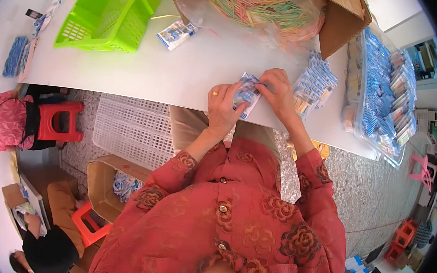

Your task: Packaging small colorful rubber bands into plastic bags.

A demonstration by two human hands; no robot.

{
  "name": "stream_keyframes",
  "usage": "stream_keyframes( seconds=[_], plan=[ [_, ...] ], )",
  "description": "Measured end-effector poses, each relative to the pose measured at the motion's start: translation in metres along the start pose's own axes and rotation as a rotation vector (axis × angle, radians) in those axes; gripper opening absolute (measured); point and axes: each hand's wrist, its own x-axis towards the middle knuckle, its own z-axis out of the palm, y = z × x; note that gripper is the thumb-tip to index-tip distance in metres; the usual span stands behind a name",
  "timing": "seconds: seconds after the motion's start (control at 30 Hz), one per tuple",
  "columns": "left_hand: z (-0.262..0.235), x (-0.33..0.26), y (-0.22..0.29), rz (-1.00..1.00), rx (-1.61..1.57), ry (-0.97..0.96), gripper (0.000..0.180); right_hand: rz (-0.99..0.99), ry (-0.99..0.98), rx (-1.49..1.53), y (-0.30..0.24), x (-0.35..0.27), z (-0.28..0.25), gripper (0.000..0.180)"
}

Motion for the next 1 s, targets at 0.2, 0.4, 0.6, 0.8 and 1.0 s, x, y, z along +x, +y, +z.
stream_keyframes(
  seconds=[0.2,0.4,0.6,0.8,1.0],
  plan=[
    [-0.002,0.004,0.005,-0.085,0.021,-0.012,0.072,-0.19,0.076,-0.213,-0.017,0.003,-0.001,0.016],
    [-0.001,0.003,0.002,-0.078,0.027,-0.067,0.07,-0.263,0.121,-0.198,-0.027,-0.001,-0.005,0.015],
    [0.002,0.001,0.0,-0.05,0.034,-0.062,0.058,-0.035,-0.069,0.074,-0.014,-0.001,-0.003,0.015],
    [-0.004,0.007,0.0,-0.033,-0.094,-0.039,0.04,0.011,-0.148,0.064,-0.013,0.006,-0.011,0.014],
    [-0.022,0.022,0.003,0.02,-0.166,-0.05,0.021,-0.053,-0.164,0.108,-0.034,0.019,-0.028,0.011]
  ],
)
